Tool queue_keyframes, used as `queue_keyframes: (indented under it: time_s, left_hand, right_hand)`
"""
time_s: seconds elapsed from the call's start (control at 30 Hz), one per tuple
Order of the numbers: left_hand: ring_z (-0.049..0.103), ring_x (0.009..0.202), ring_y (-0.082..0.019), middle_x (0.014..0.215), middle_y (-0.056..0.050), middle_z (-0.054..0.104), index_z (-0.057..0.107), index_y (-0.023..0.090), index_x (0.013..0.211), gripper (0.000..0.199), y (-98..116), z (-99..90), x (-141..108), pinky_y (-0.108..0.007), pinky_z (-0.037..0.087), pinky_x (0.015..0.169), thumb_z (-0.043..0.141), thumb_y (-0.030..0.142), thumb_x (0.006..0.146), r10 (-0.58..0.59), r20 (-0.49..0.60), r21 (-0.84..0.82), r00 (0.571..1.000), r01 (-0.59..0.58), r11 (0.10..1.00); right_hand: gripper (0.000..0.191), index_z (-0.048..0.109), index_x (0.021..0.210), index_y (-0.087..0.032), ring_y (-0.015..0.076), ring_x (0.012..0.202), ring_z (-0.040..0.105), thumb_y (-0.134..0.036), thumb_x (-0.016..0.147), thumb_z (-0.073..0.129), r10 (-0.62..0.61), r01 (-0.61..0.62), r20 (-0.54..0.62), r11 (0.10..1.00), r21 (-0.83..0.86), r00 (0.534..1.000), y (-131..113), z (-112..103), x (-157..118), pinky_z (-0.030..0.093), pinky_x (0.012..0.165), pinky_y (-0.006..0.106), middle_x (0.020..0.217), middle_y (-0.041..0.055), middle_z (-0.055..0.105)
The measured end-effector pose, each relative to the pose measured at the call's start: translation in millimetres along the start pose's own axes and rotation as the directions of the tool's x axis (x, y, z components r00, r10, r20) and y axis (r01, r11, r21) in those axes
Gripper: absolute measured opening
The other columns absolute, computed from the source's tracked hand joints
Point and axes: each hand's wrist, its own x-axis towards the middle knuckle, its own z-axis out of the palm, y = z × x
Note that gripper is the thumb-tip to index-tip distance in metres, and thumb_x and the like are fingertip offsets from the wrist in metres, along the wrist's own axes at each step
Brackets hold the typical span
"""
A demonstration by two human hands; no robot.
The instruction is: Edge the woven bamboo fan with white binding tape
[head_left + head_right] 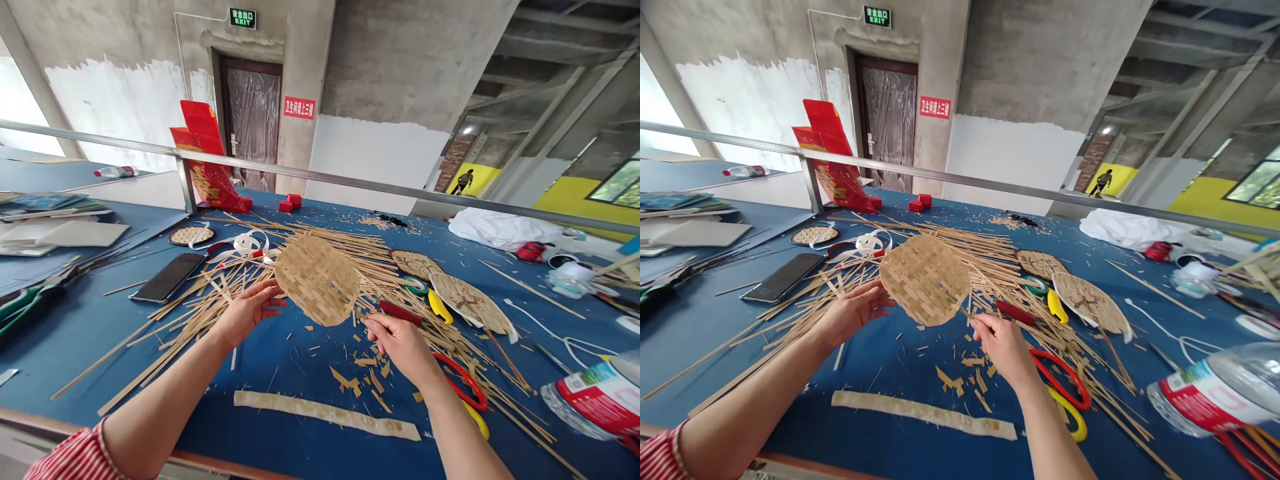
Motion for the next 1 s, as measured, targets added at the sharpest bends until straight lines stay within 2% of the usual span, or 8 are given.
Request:
queue_keyframes:
  time_s: [0.13,0.3,0.47,0.57,0.73,0.83,0.93,1.0]
  left_hand:
    - [0.061,0.077,-0.017,0.092,-0.007,0.063,0.057,0.017,0.100,0.026,0.5,2.4,-0.6,-0.027,0.048,0.064,0.055,0.021,0.075,-0.020,0.026,-0.005,0.999,0.020,1.000]
    - [0.060,0.077,-0.017,0.093,-0.009,0.063,0.056,0.016,0.103,0.030,1.6,2.0,0.4,-0.028,0.048,0.066,0.054,0.026,0.076,0.014,0.032,-0.018,0.999,-0.014,1.000]
    - [0.059,0.070,-0.013,0.081,-0.005,0.065,0.061,0.015,0.090,0.021,-2.4,-1.9,3.4,-0.026,0.048,0.066,0.060,0.027,0.072,0.049,-0.066,-0.003,0.997,-0.049,0.999]
    - [0.059,0.067,-0.013,0.077,-0.005,0.065,0.062,0.014,0.085,0.021,-4.7,-4.4,4.9,-0.025,0.048,0.064,0.062,0.028,0.069,0.069,-0.084,0.018,0.994,-0.067,0.998]
    - [0.058,0.064,-0.012,0.076,-0.004,0.064,0.062,0.015,0.085,0.024,-5.3,-8.0,8.0,-0.024,0.048,0.059,0.064,0.030,0.066,0.078,-0.098,0.035,0.992,-0.075,0.997]
    - [0.057,0.062,-0.012,0.073,-0.003,0.063,0.062,0.014,0.083,0.024,-4.8,-9.3,9.2,-0.024,0.047,0.058,0.065,0.031,0.065,0.081,-0.115,0.045,0.990,-0.077,0.996]
    - [0.056,0.060,-0.011,0.069,-0.002,0.061,0.061,0.014,0.078,0.023,-4.3,-8.8,8.2,-0.023,0.047,0.056,0.065,0.032,0.063,0.081,-0.121,0.069,0.989,-0.073,0.995]
    - [0.055,0.058,-0.011,0.066,-0.001,0.060,0.060,0.014,0.072,0.022,-4.3,-7.7,7.2,-0.024,0.047,0.056,0.065,0.033,0.063,0.082,-0.119,0.098,0.989,-0.070,0.993]
  right_hand:
    - [0.033,0.063,0.085,-0.016,0.0124,0.043,0.051,-0.041,0.077,0.042,0.023,-0.023,0.007,1.000,-0.004,1.000,-0.7,2.0,-0.1,0.041,0.043,0.022,0.060,0.0024,0.062]
    - [0.032,0.064,0.082,-0.017,0.0129,0.043,0.052,-0.041,0.075,0.044,0.041,-0.042,-0.012,0.999,-0.005,0.999,-2.2,6.4,0.1,0.041,0.043,0.022,0.058,0.0026,0.062]
    - [0.030,0.063,0.083,-0.017,0.0127,0.043,0.052,-0.039,0.074,0.044,0.075,-0.076,0.038,0.997,0.018,0.996,-8.2,11.1,-1.9,0.041,0.042,0.022,0.057,0.0018,0.061]
    - [0.030,0.062,0.083,-0.017,0.0125,0.043,0.052,-0.039,0.074,0.044,0.081,-0.082,0.049,0.996,0.025,0.996,-9.4,13.4,-3.0,0.041,0.042,0.022,0.058,0.0014,0.061]
    - [0.030,0.060,0.085,-0.018,0.0127,0.049,0.055,-0.041,0.076,0.043,0.080,-0.095,0.226,0.994,0.057,0.971,-9.4,11.4,-4.0,0.043,0.048,0.021,0.062,0.0008,0.061]
    - [0.026,0.059,0.079,-0.019,0.0124,0.056,0.056,-0.040,0.077,0.044,0.016,-0.049,0.342,0.995,0.087,0.940,-8.8,9.0,-5.4,0.042,0.052,0.020,0.063,0.0000,0.060]
    - [0.023,0.057,0.071,-0.019,0.0102,0.055,0.051,-0.037,0.078,0.044,-0.067,0.034,0.417,0.996,0.087,0.906,-6.9,8.2,-7.2,0.037,0.052,0.019,0.061,-0.0015,0.058]
    - [0.022,0.056,0.070,-0.018,0.0086,0.052,0.047,-0.036,0.078,0.046,-0.067,0.017,0.480,0.994,0.108,0.875,-5.0,9.3,-8.2,0.034,0.048,0.019,0.060,-0.0019,0.057]
